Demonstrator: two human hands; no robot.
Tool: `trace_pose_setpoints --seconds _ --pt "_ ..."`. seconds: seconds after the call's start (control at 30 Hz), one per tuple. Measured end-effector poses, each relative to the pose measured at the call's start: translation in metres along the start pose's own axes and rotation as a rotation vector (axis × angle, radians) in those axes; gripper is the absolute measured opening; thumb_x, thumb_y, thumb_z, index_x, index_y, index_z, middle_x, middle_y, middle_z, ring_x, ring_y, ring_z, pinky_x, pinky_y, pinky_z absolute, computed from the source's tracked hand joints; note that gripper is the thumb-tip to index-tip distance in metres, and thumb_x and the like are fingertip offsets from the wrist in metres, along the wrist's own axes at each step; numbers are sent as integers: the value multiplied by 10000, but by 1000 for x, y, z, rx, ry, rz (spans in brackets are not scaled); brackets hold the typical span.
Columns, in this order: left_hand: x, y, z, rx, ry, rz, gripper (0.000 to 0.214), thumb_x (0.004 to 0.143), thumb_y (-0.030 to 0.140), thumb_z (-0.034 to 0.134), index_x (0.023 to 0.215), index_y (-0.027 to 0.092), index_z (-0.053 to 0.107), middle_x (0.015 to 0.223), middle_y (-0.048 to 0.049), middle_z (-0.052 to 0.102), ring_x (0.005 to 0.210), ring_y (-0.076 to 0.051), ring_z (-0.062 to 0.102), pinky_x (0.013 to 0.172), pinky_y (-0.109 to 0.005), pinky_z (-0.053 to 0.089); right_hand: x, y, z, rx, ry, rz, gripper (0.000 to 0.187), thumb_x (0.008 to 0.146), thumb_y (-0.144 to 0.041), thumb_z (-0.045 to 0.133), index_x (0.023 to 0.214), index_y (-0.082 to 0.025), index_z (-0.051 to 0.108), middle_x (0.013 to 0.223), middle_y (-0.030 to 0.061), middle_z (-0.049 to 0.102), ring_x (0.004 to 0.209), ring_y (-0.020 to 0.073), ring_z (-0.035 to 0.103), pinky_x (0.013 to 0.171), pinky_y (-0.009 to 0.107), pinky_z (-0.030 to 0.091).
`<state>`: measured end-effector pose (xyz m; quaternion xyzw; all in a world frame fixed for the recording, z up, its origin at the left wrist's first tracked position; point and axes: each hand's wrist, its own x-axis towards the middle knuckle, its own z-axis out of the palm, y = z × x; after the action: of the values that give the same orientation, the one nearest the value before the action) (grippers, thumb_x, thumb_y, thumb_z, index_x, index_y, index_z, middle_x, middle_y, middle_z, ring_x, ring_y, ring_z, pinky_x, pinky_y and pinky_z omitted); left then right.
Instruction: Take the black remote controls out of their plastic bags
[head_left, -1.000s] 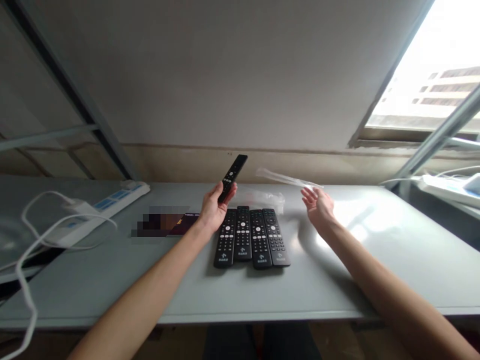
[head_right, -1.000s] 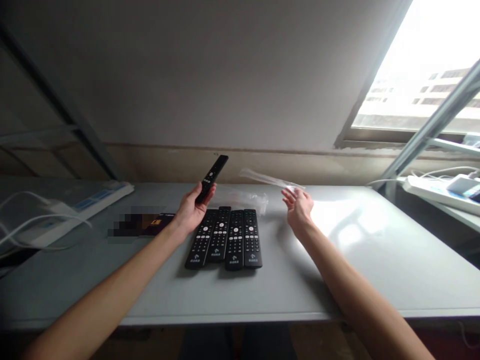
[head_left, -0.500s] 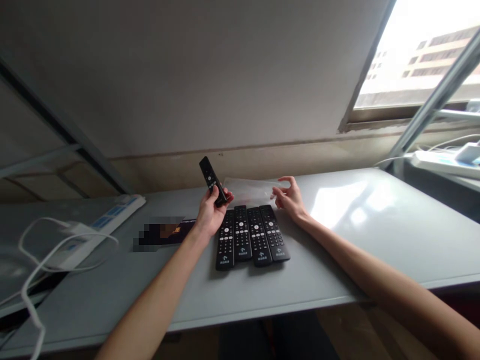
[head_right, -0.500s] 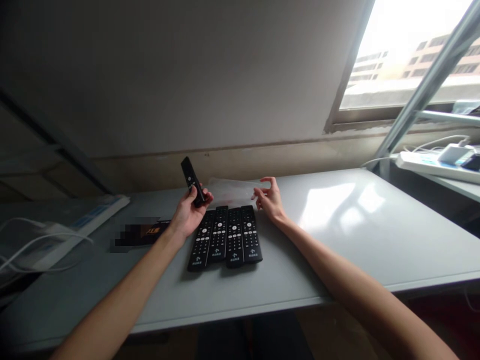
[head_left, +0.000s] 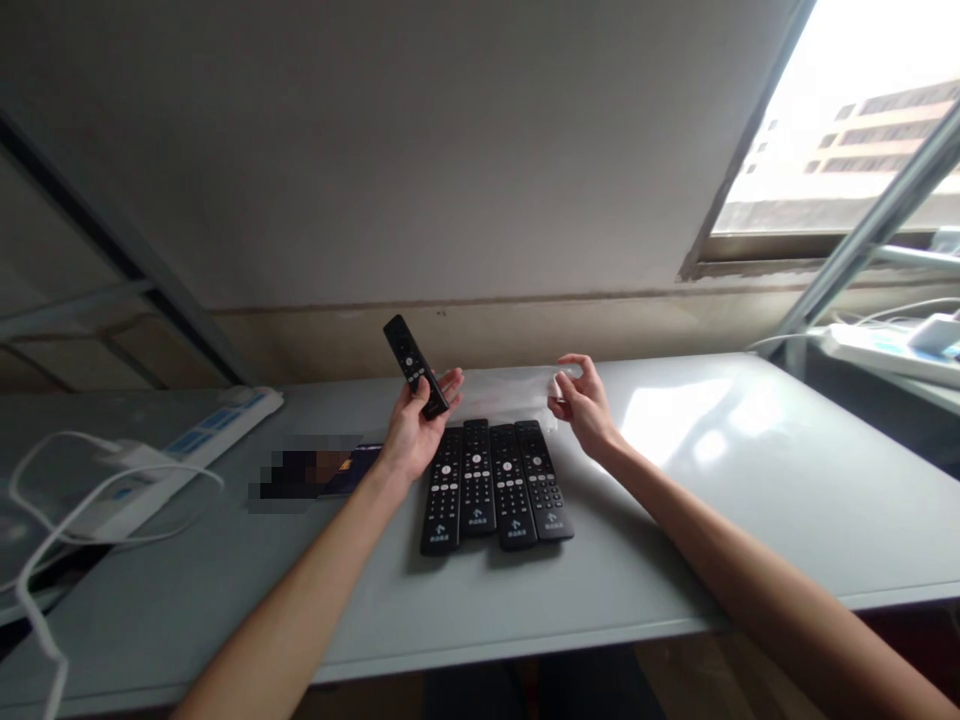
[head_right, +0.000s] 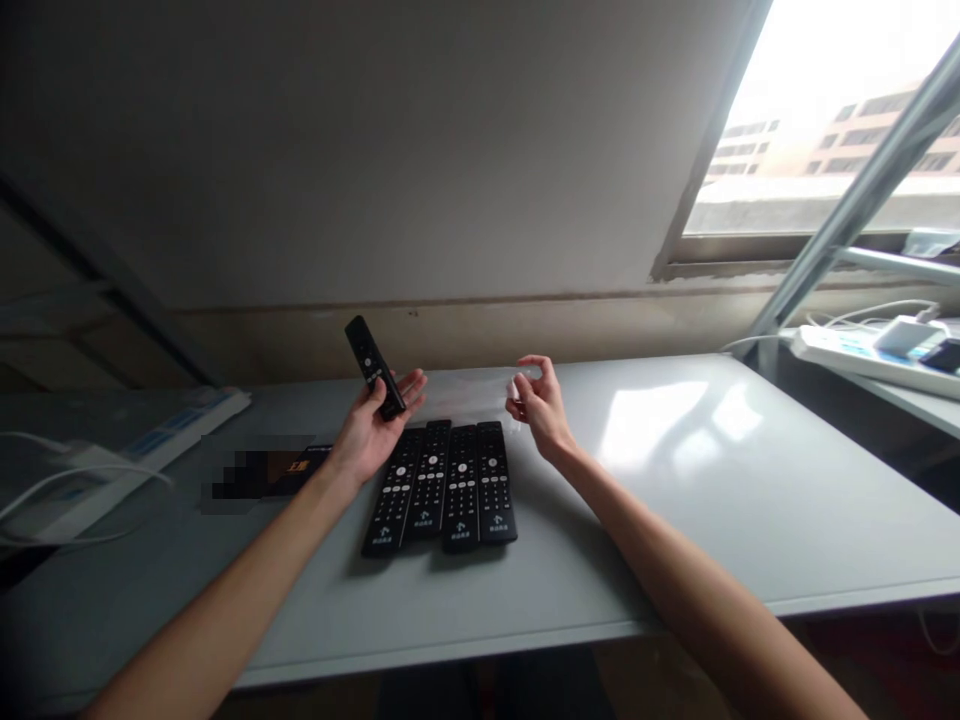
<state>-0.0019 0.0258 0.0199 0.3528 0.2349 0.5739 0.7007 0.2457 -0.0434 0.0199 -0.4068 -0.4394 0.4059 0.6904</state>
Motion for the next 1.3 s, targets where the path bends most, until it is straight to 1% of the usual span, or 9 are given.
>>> trace_pose_setpoints --seconds 0.2,0.4,0.53,0.73,0.83,0.93,1.03,1.13,1.3 --pt "0 -1 -4 27 -7 -2 315 889 361 857 1044 218 624 1192 -132 805 1267 -282 722 986 -417 581 -8 -22 5 34 -70 -1 399 825 -454 782 1112 -318 540 786 -35 574 788 191 641 709 324 549" --pt "-2 2 0 14 31 18 330 878 356 856 1049 243 597 1162 -88 817 1290 -244 701 981 -384 566 -4 -26 9 159 -192 79 409 766 -398 832 1087 -295 602 794 -33 584 819 189 651 926 412 590" --pt "0 2 3 30 86 152 390 827 352 902 1033 240 590 998 -42 823 1161 -197 752 1013 -296 535 18 -21 -2 65 -213 70 377 799 -386 823 1103 -285 624 860 -19 630 773 167 620 854 400 613" --pt "-1 -2 3 83 151 301 359 843 320 897 1042 239 609 818 31 751 909 -154 761 958 -290 549 32 22 -23 -309 102 -129 330 846 -348 739 1101 -289 537 734 -47 571 717 171 567 686 330 519" --pt "-4 -5 3 138 228 326 333 855 295 883 1028 245 602 797 46 731 803 -133 726 823 -256 547 33 41 -31 -427 173 -177 317 866 -351 697 1104 -289 497 681 -63 505 646 169 511 636 333 475" --pt "-5 -6 3 197 283 388 327 848 305 885 991 245 597 771 52 703 764 -128 702 782 -243 526 36 49 -37 -444 200 -176 321 877 -410 695 1098 -290 496 675 -59 491 623 172 487 596 329 445" --pt "-5 -3 4 226 306 420 327 849 331 880 985 248 595 769 50 693 730 -125 675 781 -250 518 36 45 -35 -423 188 -188 282 886 -460 699 1032 -291 526 660 -52 475 609 169 454 558 313 388" --pt "-5 -1 6 273 295 448 334 847 338 883 1003 255 601 761 43 697 728 -131 662 767 -245 504 31 34 -21 -395 125 -235 255 906 -500 689 950 -284 559 655 -43 477 604 159 428 547 306 343" --pt "-12 -2 14 502 127 582 348 891 402 853 1063 247 593 840 14 738 840 -154 705 851 -262 515 17 18 3 -309 -36 -235 274 934 -524 698 1023 -276 624 715 -19 605 668 172 536 619 319 419"
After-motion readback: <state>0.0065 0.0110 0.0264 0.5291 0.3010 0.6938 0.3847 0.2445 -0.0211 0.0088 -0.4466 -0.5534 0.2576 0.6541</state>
